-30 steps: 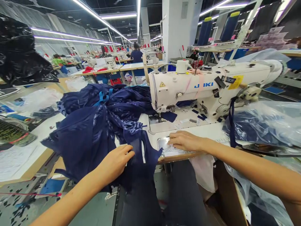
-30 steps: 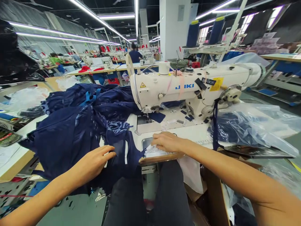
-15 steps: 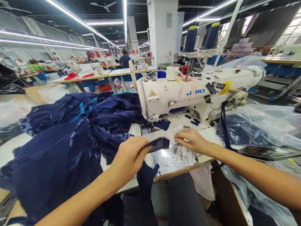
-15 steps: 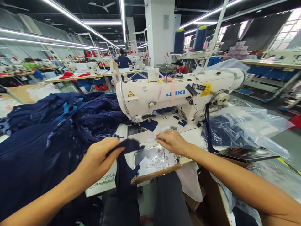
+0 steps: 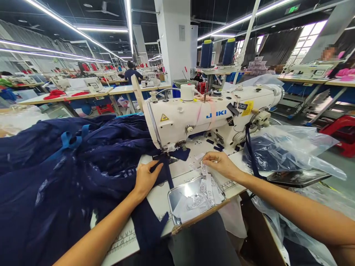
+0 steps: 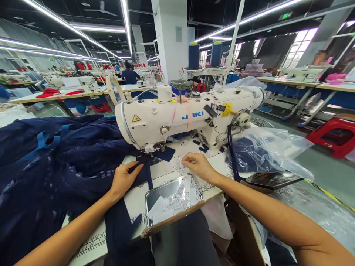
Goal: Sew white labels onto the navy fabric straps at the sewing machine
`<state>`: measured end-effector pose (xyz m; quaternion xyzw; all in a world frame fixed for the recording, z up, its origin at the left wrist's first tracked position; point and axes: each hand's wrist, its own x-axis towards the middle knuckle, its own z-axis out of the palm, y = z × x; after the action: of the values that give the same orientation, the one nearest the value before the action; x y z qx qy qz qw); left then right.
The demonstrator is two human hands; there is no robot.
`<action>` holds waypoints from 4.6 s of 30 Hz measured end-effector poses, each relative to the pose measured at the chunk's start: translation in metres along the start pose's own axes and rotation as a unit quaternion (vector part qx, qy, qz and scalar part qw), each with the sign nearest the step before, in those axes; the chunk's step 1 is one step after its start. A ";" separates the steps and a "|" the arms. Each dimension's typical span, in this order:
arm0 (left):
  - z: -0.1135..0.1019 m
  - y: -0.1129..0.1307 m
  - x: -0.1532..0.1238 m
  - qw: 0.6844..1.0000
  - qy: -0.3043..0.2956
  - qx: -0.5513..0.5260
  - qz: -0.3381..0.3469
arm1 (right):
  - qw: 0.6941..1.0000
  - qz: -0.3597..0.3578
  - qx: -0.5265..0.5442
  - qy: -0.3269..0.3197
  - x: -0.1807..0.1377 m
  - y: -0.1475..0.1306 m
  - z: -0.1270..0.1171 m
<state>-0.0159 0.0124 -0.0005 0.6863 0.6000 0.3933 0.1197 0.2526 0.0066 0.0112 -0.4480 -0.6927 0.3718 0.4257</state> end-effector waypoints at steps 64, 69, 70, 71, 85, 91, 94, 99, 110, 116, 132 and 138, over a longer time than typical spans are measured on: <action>0.014 0.015 0.014 0.760 -0.054 0.367 0.533 | 0.846 -0.235 -0.478 0.003 0.061 0.027 -0.027; 0.007 0.009 0.003 0.741 -0.061 0.385 0.546 | 0.823 -0.212 -0.527 -0.017 0.112 0.026 0.000; 0.006 0.009 0.001 0.739 -0.064 0.389 0.547 | 0.826 -0.207 -0.523 -0.025 0.117 0.027 0.003; 0.004 0.008 -0.001 0.737 -0.068 0.391 0.547 | 0.828 -0.204 -0.523 -0.025 0.119 0.029 0.005; 0.011 0.000 -0.005 0.741 -0.065 0.389 0.543 | 0.877 -0.328 -0.344 0.065 0.032 0.015 0.003; 0.004 0.001 -0.010 0.757 -0.058 0.384 0.526 | 0.910 -0.290 -0.287 -0.069 0.057 0.034 0.031; 0.005 -0.001 -0.010 0.760 -0.048 0.376 0.527 | 0.895 -0.287 -0.334 -0.065 0.053 0.025 0.044; 0.007 -0.003 -0.010 0.767 -0.040 0.370 0.523 | 0.834 -0.261 -0.472 -0.120 0.039 -0.001 0.071; 0.007 -0.001 -0.009 0.773 -0.007 0.366 0.518 | 0.883 -0.219 -0.384 -0.158 0.048 0.005 0.076; 0.007 0.000 -0.010 0.766 0.016 0.378 0.519 | 0.945 -0.159 -0.257 -0.126 0.052 0.014 0.084; 0.015 0.003 -0.008 0.760 0.002 0.386 0.523 | 0.970 -0.106 -0.202 -0.081 0.052 0.016 0.094; 0.016 0.002 -0.008 0.757 -0.015 0.392 0.522 | 0.966 -0.128 -0.203 -0.099 0.051 0.015 0.090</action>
<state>-0.0028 0.0096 -0.0128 0.8856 0.2481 0.1150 -0.3753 0.1622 0.0467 -0.0215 -0.3935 -0.8440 0.2080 0.2991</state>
